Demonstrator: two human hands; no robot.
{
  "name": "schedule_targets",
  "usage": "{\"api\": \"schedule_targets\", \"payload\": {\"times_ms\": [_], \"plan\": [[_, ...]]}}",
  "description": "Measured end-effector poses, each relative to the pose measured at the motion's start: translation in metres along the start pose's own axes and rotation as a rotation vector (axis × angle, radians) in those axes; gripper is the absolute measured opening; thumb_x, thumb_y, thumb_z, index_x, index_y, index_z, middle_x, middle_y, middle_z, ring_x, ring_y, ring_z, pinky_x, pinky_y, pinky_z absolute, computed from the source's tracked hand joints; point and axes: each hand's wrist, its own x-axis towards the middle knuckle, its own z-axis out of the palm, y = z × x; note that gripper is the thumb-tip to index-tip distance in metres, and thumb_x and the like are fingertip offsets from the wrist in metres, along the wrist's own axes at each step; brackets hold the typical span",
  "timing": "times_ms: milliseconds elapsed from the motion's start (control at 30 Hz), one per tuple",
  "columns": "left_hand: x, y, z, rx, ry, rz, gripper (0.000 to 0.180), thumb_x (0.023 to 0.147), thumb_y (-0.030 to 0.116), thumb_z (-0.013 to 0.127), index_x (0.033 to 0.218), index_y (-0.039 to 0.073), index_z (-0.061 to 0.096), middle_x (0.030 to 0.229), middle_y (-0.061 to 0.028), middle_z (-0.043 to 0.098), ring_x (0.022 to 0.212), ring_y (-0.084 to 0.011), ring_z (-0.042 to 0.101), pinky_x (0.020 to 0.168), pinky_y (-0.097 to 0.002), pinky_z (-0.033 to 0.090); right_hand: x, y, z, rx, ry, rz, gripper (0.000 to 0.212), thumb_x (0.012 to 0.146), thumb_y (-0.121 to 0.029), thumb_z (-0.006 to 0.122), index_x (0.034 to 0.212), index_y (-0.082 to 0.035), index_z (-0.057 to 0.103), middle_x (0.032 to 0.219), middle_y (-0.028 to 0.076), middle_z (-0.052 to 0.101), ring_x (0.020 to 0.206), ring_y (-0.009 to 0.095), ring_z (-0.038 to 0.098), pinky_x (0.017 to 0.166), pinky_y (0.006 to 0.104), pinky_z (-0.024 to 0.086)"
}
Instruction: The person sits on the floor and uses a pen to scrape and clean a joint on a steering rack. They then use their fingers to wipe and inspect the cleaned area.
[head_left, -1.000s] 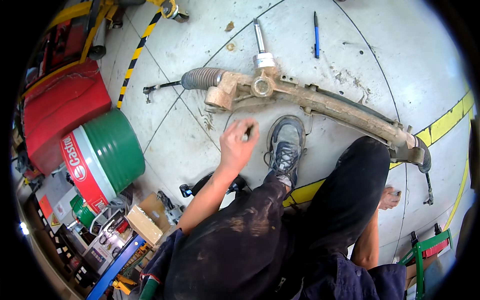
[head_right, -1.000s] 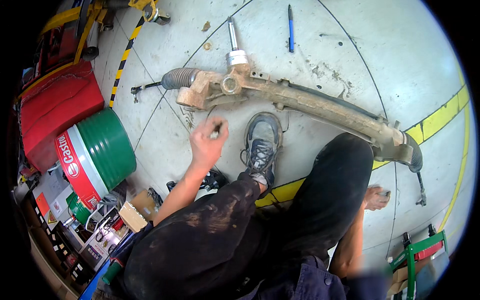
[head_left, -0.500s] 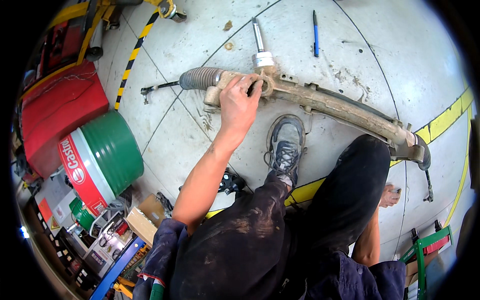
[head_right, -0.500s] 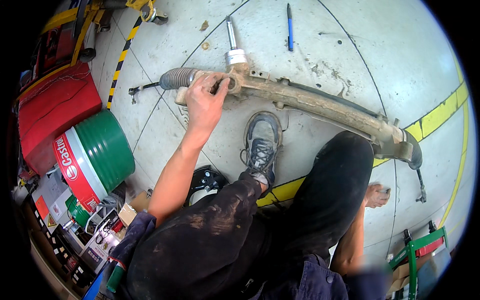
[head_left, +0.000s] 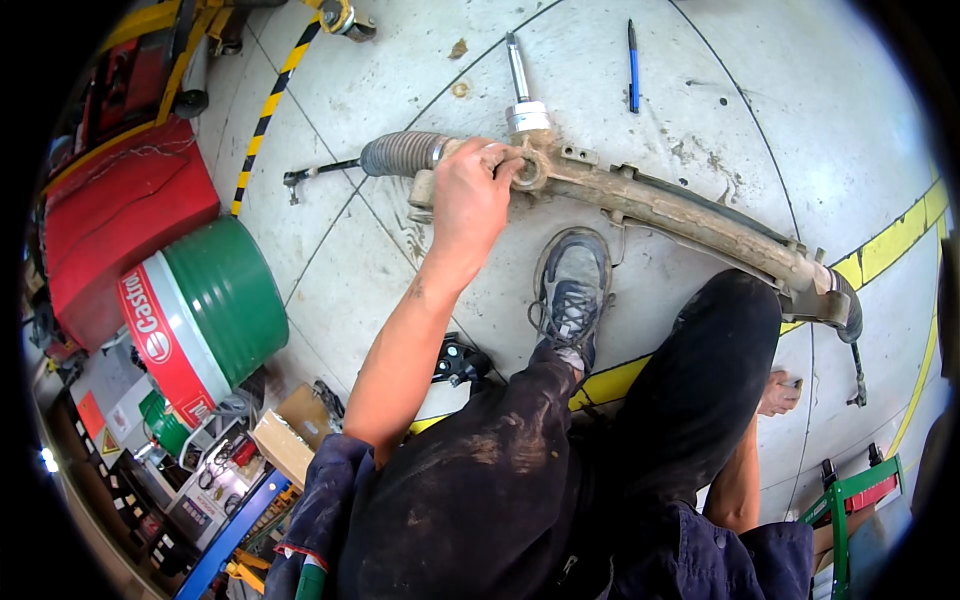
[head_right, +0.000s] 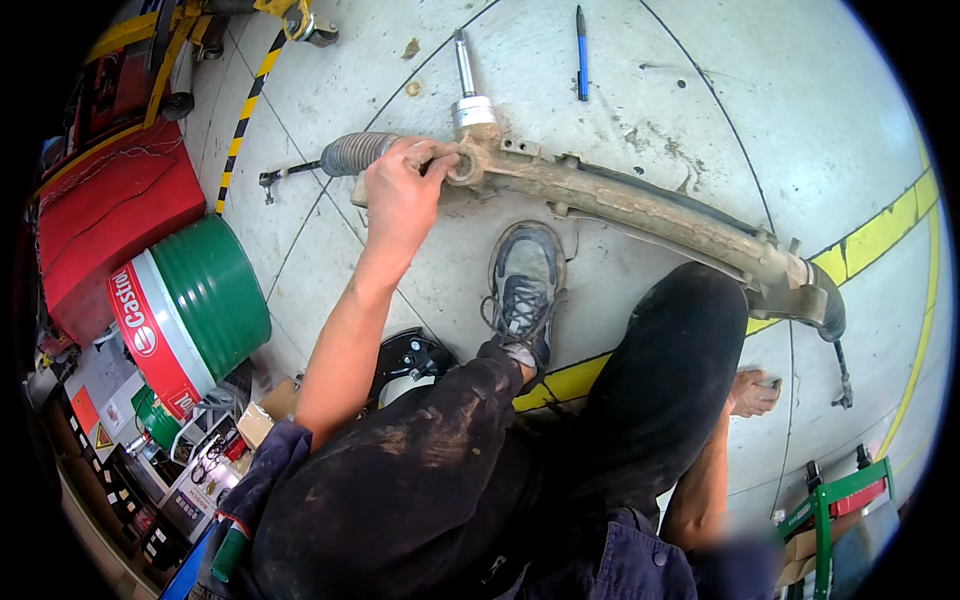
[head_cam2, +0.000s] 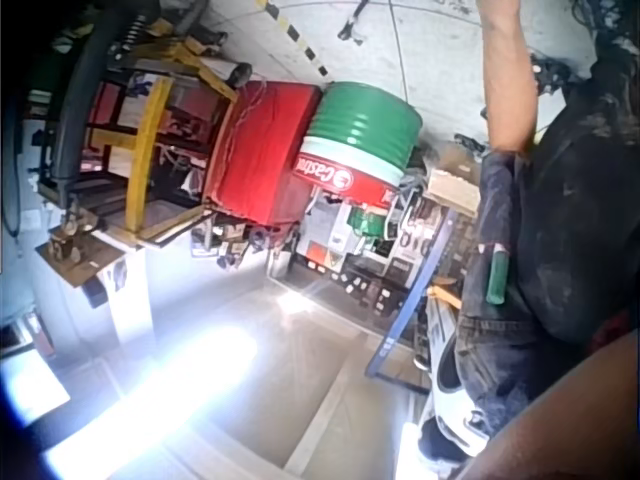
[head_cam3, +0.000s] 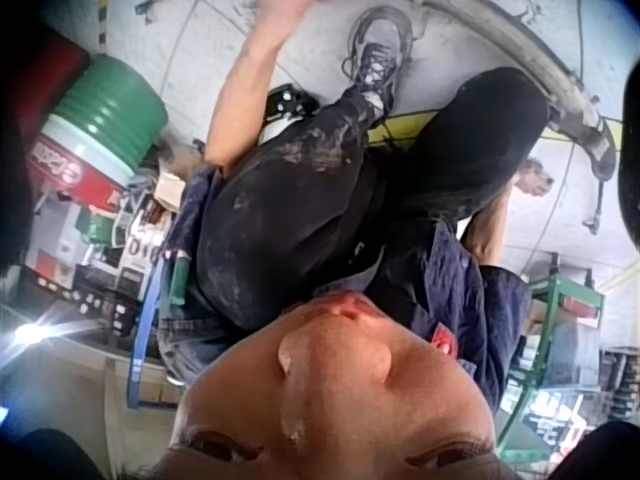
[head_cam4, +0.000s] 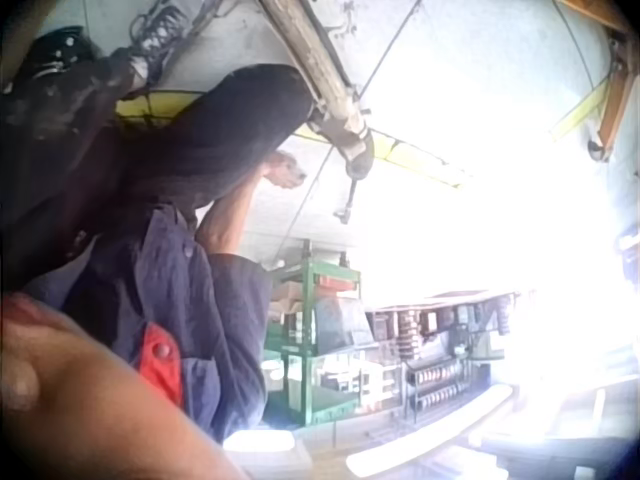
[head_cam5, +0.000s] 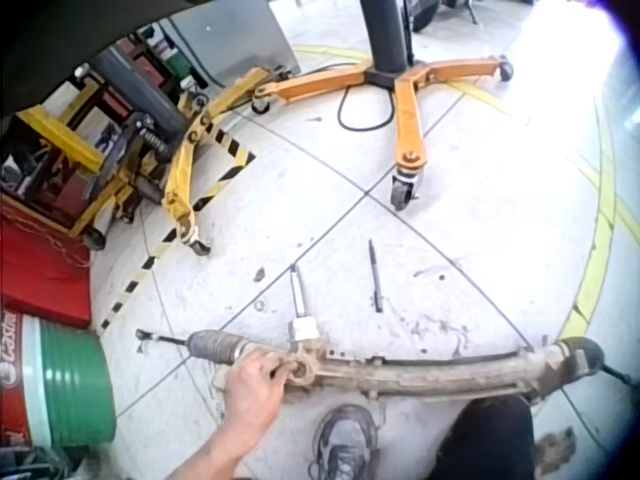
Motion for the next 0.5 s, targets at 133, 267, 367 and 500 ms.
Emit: {"api": "schedule_targets", "payload": {"times_ms": [133,267,367,500], "plan": [[-0.004,0.004,-0.012,-0.001,-0.037,-0.096,0.024,0.086,0.004,0.064,0.108,0.003,0.072,0.101,-0.0162,0.071,0.085,-0.0298,0.069,0.077,-0.0354,0.052,-0.001,0.000,-0.006,0.037,-0.053,-0.010,0.051,0.092,-0.046,0.042,0.133,-0.017,0.051,0.138,0.008,0.046,0.129,0.033,0.044,0.102,0.0533,0.038],[-0.023,0.003,-0.009,0.116,-0.029,-0.011,0.039,0.087,-0.002,0.057,0.124,0.006,0.065,0.112,-0.0196,0.068,0.101,-0.0321,0.067,0.086,-0.0358,0.052,0.000,-0.002,-0.012,0.071,-0.055,-0.033,0.050,0.092,-0.046,0.043,0.133,-0.018,0.051,0.138,0.008,0.046,0.130,0.033,0.043,0.103,0.0537,0.038],[-0.031,-0.001,-0.002,0.060,-0.059,0.058,0.049,0.086,-0.006,0.053,0.133,0.008,0.059,0.124,-0.0211,0.063,0.114,-0.0356,0.062,0.096,-0.0389,0.050,-0.002,-0.004,-0.012,0.069,-0.054,-0.032,0.050,0.092,-0.045,0.043,0.133,-0.018,0.052,0.139,0.008,0.046,0.130,0.032,0.043,0.103,0.0539,0.037],[-0.040,-0.015,0.007,0.170,-0.084,0.190,0.058,0.084,-0.009,0.050,0.140,0.009,0.052,0.135,-0.0200,0.056,0.123,-0.0388,0.055,0.102,-0.0413,0.046,0.000,-0.003,-0.010,0.042,-0.068,-0.005,0.049,0.092,-0.045,0.042,0.132,-0.018,0.052,0.139,0.008,0.046,0.130,0.032,0.043,0.103,0.0538,0.037]]}}
